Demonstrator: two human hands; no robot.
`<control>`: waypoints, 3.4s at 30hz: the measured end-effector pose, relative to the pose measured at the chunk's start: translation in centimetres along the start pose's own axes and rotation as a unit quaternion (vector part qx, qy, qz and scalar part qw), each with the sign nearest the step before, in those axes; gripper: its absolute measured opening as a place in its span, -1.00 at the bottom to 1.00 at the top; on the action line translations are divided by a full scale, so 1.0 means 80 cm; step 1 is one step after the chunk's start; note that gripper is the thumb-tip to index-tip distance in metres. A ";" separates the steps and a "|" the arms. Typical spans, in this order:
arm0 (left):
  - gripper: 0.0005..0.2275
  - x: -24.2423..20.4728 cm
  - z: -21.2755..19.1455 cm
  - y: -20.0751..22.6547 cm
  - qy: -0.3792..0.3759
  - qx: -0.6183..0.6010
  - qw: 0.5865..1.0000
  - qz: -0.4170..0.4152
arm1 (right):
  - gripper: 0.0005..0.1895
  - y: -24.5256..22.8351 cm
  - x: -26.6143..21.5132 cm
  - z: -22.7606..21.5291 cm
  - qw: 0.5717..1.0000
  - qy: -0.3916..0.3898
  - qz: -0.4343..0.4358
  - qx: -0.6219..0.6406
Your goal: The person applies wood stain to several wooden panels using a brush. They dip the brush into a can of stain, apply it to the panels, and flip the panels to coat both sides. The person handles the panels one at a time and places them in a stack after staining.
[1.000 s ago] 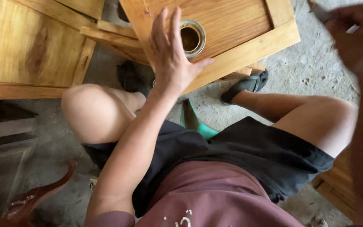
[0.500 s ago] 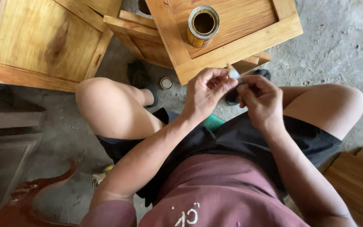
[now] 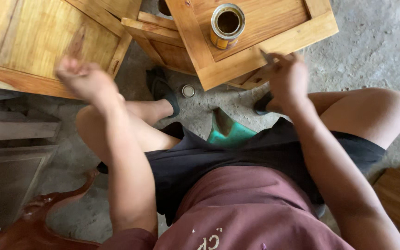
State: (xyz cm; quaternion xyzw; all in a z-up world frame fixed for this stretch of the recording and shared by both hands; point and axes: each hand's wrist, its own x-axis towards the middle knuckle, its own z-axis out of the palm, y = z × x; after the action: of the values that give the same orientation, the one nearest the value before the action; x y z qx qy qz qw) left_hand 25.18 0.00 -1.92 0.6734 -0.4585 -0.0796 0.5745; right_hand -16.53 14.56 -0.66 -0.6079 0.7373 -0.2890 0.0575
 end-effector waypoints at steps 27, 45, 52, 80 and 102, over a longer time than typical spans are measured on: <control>-0.60 -0.191 0.085 0.087 -0.516 0.084 0.832 -0.185 | -0.62 -0.017 -0.010 0.034 0.999 -0.033 -0.002 0.005; 0.02 -0.191 0.177 0.132 -0.335 0.041 0.926 0.171 | -0.77 -0.016 0.006 -0.063 0.995 -0.030 -0.089 0.030; -0.19 -0.215 0.200 0.128 -0.381 -0.048 0.892 0.237 | -0.69 -0.072 0.009 -0.130 0.994 -0.045 -0.073 -0.067; -0.22 -0.185 0.196 0.140 -0.360 0.050 0.925 0.106 | -0.88 0.049 -0.031 -0.094 0.998 -0.004 -0.017 -0.059; -0.31 -0.151 0.134 0.152 -0.366 -0.025 0.920 0.137 | -0.69 0.047 -0.023 -0.038 0.990 0.008 -0.065 -0.122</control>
State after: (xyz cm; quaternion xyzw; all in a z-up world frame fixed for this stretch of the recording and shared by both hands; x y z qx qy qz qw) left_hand 5.12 2.04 -0.21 0.5132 -0.7225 -0.2525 0.3884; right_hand -20.61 17.72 -0.54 -0.6546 0.7265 -0.2049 -0.0413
